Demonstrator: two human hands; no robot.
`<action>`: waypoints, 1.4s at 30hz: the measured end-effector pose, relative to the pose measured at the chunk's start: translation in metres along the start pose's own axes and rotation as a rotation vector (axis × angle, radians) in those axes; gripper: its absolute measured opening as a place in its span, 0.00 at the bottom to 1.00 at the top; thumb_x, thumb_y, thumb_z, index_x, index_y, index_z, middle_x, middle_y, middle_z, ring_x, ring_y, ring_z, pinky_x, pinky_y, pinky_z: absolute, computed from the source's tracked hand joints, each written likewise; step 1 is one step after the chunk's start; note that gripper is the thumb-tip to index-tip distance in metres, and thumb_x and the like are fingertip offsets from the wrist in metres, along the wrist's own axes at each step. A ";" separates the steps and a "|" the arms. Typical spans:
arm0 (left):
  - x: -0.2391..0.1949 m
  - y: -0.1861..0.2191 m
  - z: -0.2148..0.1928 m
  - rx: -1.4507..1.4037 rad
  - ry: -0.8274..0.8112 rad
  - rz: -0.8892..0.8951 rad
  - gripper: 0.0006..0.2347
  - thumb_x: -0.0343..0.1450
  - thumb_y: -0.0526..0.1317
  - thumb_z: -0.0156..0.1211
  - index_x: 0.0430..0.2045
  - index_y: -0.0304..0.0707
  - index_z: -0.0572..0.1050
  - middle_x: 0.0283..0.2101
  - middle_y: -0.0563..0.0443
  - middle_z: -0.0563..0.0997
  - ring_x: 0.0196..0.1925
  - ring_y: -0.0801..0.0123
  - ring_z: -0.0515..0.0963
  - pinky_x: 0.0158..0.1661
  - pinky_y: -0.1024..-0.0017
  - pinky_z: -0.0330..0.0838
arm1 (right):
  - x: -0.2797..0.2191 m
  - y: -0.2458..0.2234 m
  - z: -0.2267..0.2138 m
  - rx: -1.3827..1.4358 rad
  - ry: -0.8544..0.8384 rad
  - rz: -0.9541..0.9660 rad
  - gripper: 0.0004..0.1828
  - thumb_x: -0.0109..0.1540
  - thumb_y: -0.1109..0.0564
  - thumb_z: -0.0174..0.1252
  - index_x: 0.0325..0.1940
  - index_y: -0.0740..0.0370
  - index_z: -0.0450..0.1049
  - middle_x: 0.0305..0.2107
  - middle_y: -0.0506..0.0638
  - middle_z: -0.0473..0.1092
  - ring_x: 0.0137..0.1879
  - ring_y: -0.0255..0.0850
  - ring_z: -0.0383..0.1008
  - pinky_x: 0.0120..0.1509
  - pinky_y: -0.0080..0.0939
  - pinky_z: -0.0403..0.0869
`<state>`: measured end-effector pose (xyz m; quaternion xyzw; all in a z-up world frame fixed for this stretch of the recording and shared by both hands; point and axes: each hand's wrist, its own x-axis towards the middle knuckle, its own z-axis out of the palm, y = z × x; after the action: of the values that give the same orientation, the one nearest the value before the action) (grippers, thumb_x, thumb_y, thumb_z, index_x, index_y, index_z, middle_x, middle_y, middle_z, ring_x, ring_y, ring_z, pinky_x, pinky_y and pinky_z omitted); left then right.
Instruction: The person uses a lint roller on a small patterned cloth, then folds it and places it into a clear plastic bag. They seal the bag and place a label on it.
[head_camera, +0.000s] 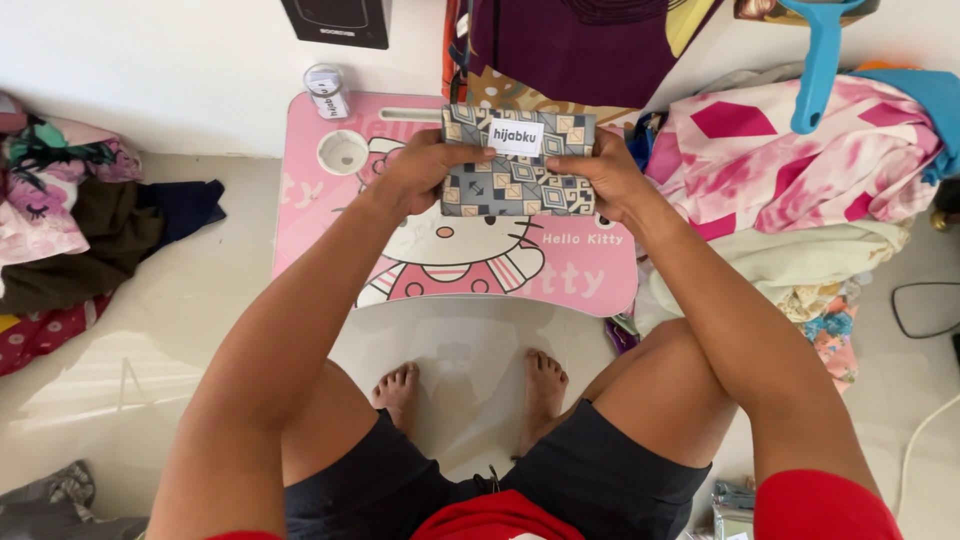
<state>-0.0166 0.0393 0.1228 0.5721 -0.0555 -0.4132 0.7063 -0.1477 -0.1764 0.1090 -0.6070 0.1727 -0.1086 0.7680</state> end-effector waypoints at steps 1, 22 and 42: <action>0.001 0.001 0.001 -0.010 -0.038 -0.015 0.25 0.55 0.33 0.82 0.44 0.25 0.78 0.36 0.40 0.84 0.37 0.50 0.87 0.36 0.55 0.85 | 0.002 0.001 -0.004 0.003 0.009 -0.002 0.23 0.51 0.69 0.73 0.48 0.68 0.76 0.36 0.55 0.79 0.40 0.46 0.84 0.43 0.48 0.85; 0.011 -0.011 -0.004 -0.049 -0.146 -0.018 0.24 0.59 0.27 0.74 0.49 0.28 0.74 0.41 0.39 0.84 0.41 0.46 0.88 0.39 0.50 0.85 | 0.004 0.003 -0.009 -0.059 0.097 0.067 0.22 0.50 0.65 0.75 0.47 0.68 0.77 0.35 0.56 0.79 0.39 0.48 0.84 0.41 0.48 0.84; 0.017 -0.009 -0.032 -0.186 -0.292 0.013 0.17 0.67 0.22 0.60 0.49 0.33 0.73 0.45 0.41 0.83 0.44 0.45 0.87 0.38 0.44 0.86 | 0.002 0.012 -0.030 0.149 -0.016 -0.046 0.23 0.51 0.75 0.66 0.49 0.65 0.78 0.41 0.56 0.79 0.47 0.49 0.84 0.53 0.48 0.83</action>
<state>0.0076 0.0525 0.0973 0.4379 -0.1228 -0.4907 0.7432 -0.1578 -0.2011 0.0909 -0.5528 0.1441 -0.1339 0.8098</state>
